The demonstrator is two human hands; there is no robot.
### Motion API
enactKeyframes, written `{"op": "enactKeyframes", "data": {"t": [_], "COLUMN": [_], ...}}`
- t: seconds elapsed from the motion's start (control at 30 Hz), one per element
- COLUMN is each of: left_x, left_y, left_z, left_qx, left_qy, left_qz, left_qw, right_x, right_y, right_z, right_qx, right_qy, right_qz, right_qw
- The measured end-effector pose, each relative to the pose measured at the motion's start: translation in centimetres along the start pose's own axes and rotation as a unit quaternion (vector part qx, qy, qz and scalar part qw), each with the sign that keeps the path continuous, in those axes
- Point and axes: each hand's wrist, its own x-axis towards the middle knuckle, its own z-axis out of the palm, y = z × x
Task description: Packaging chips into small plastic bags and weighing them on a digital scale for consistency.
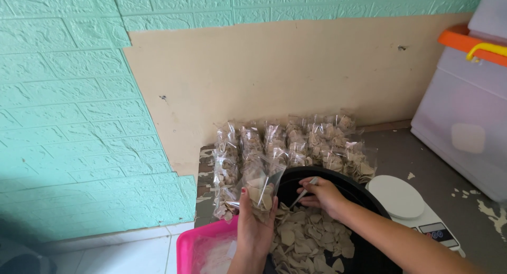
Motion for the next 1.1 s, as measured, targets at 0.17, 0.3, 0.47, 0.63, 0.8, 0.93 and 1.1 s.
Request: {"op": "enactKeyframes", "data": {"t": [0.17, 0.3, 0.47, 0.63, 0.8, 0.93, 1.1], "left_x": [-3.7, -4.5, -3.8, -3.9, -3.4, -3.9, -3.4], "left_y": [1.7, 2.0, 1.8, 1.9, 1.6, 1.9, 1.5], "left_z": [3.3, 4.0, 3.3, 3.4, 2.9, 3.5, 2.8], "left_qx": [-0.015, -0.021, -0.031, -0.036, -0.026, -0.043, -0.015], "left_qy": [0.032, 0.055, 0.045, 0.034, 0.027, 0.053, 0.022], "left_qz": [-0.023, -0.028, -0.03, -0.026, -0.024, -0.037, -0.031], "left_qw": [0.999, 0.998, 0.998, 0.998, 0.999, 0.997, 0.999], "right_x": [0.0, -0.1, -0.3, -1.1, -3.2, -4.9, -7.0], "right_y": [0.0, -0.1, -0.5, -1.6, -4.2, -7.5, -12.9], "right_z": [0.3, 0.2, 0.0, -0.8, -2.2, -3.8, -4.7], "right_qx": [0.038, 0.049, 0.058, 0.052, 0.032, 0.002, -0.045], "right_qy": [-0.011, -0.027, -0.043, -0.031, -0.021, 0.017, 0.047], "right_qz": [0.01, 0.01, 0.015, 0.015, 0.007, -0.027, -0.075], "right_qw": [0.999, 0.998, 0.997, 0.998, 0.999, 0.999, 0.995]}}
